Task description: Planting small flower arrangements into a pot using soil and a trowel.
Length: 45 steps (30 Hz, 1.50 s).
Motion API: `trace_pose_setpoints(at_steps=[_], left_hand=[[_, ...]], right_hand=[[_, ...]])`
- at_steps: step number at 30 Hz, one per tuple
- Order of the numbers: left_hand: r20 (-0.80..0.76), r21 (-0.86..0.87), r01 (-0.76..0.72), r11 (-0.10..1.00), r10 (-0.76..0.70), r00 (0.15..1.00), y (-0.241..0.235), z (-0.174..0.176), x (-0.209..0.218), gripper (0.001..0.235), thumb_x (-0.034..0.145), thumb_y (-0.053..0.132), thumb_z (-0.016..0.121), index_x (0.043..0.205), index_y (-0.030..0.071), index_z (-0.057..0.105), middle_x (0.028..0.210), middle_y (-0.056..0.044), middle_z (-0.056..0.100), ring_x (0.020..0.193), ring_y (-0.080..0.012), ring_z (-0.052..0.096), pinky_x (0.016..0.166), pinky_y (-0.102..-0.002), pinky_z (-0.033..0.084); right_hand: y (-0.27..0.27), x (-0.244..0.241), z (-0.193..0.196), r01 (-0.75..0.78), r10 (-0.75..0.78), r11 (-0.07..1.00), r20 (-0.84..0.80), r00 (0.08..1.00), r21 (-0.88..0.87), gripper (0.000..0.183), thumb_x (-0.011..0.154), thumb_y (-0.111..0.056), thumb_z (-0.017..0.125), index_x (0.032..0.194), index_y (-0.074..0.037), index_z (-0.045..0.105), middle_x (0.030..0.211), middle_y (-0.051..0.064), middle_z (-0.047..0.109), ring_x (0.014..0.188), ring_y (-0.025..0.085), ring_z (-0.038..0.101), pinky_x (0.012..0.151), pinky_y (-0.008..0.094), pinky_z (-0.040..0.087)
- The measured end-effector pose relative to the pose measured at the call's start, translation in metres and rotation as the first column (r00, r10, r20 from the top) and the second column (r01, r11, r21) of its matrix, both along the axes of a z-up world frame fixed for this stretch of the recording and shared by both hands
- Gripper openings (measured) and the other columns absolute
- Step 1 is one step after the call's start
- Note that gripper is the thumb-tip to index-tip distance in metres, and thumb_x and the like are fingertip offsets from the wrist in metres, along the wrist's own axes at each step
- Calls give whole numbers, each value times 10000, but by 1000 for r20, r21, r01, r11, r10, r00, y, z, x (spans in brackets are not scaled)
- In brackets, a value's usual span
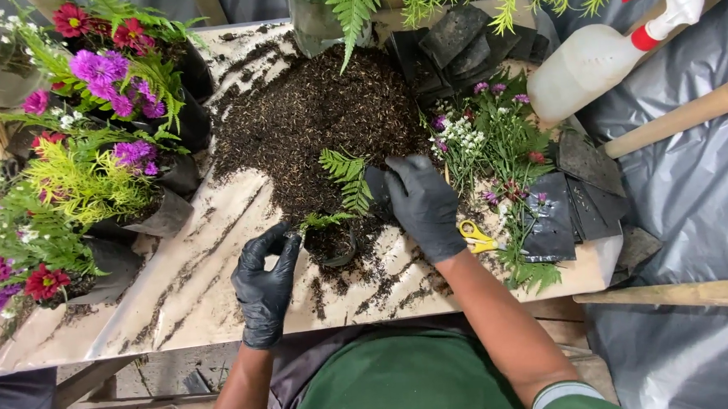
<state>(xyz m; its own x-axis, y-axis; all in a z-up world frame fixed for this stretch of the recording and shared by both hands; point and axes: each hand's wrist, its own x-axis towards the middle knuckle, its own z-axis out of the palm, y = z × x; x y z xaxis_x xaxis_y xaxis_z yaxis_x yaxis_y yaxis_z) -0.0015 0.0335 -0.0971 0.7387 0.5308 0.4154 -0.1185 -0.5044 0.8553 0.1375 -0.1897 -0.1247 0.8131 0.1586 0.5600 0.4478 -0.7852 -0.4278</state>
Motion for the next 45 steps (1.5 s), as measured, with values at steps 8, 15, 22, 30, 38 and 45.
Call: trace_pose_setpoints(at_steps=[8, 15, 22, 30, 38, 45], left_hand=[[-195, -228, 287, 930, -333, 923, -3, 8, 17, 513, 837, 231, 860, 1320, 167, 697, 1290, -122, 690, 1265, -396, 596, 1084, -581, 445], [-187, -268, 265, 926, -320, 929, -12, 0, 25, 420, 778, 175, 902, 1177, 165, 773, 1143, -105, 751, 1175, -352, 668, 1039, -522, 518], [-203, -284, 222, 933, -285, 937, -10, -8, 22, 392, 772, 153, 906, 1140, 119, 777, 1095, -134, 758, 1148, -349, 683, 1030, -512, 524], [-247, -301, 205, 931, -284, 926, -15, -14, 22, 381, 759, 141, 912, 1115, 105, 779, 1063, -134, 759, 1129, -332, 689, 1018, -493, 529], [-210, -383, 206, 900, -302, 930, -15, -16, 18, 325, 832, 93, 851, 1143, 69, 759, 1096, -132, 751, 1147, -303, 685, 1020, -484, 525], [-198, -391, 228, 892, -324, 925, -23, 14, 20, 310, 855, 73, 827, 1152, 49, 740, 1114, -127, 741, 1156, -235, 671, 1051, -425, 516]], right_hand=[[13, 66, -30, -112, 219, 911, 235, 947, -397, 144, 1002, -248, 610, 1122, -239, 689, 993, 13, 637, 812, 244, 701, 645, 362, 586], [18, 78, -65, -151, 218, 887, 107, 970, -437, 150, 937, -278, 633, 803, -217, 661, 844, -7, 623, 807, 231, 686, 645, 343, 580], [12, 77, -80, -238, 295, 906, 119, 948, -349, 159, 993, -195, 640, 864, -108, 674, 869, 142, 675, 836, 368, 698, 680, 468, 600], [-5, 72, -87, -145, 202, 887, 87, 976, -438, 127, 988, -290, 606, 963, -183, 670, 911, 61, 694, 862, 271, 721, 701, 386, 611], [-23, 47, -13, -158, 99, 963, -258, 961, -219, 237, 1007, -383, 541, 907, -231, 693, 865, 27, 666, 857, 299, 726, 703, 452, 609], [-132, 32, 30, 227, -274, 958, -331, 903, -174, 259, 981, -540, 651, 1197, -401, 686, 1106, -60, 739, 1030, 249, 726, 830, 453, 594]])
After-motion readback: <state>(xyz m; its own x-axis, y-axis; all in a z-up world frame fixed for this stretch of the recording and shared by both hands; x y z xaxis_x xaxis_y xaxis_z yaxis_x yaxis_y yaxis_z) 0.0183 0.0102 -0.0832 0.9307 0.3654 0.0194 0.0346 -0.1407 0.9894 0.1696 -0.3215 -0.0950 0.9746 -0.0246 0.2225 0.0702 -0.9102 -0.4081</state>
